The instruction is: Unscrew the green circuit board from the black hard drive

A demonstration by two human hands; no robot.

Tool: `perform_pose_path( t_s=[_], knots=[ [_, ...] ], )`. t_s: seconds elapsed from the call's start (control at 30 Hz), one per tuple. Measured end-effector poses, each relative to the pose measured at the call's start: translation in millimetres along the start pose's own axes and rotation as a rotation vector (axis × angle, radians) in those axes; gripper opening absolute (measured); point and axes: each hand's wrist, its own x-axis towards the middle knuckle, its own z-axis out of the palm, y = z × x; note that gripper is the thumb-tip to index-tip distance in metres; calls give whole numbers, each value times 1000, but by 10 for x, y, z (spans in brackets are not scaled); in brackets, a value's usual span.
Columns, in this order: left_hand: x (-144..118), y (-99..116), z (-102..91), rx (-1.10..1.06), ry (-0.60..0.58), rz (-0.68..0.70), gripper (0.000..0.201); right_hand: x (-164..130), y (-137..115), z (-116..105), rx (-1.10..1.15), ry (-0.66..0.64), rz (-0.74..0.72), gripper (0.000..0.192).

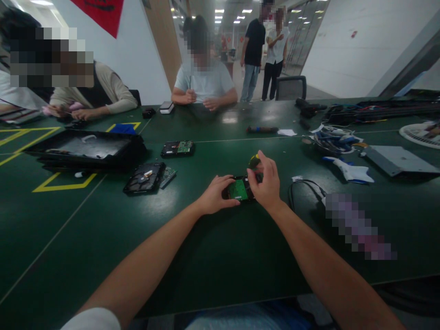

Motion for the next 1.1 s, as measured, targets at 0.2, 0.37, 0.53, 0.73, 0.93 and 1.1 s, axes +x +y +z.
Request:
perform_pose_path(
  t_s=[0.2, 0.37, 0.53, 0.73, 0.93, 1.1],
  knots=[
    [1, 2, 1, -4, 5, 3, 83, -2, -3, -1, -1, 7, -16, 68],
    [8, 2, 4, 8, 2, 5, 82, -4, 6, 4, -14, 12, -11, 66],
    [9, -6, 4, 8, 6, 7, 82, -12, 7, 10, -11, 9, -30, 68],
    [6, -18, 4, 10, -3, 2, 83, -3, 4, 5, -10, 25, -8, 68],
    [11, -20, 11, 11, 5, 4, 83, -8, -2, 12, -10, 10, -2, 68],
    [6, -13, 5, 7, 1, 8, 82, -9, -4, 9, 4, 16, 8, 66]
  ],
)
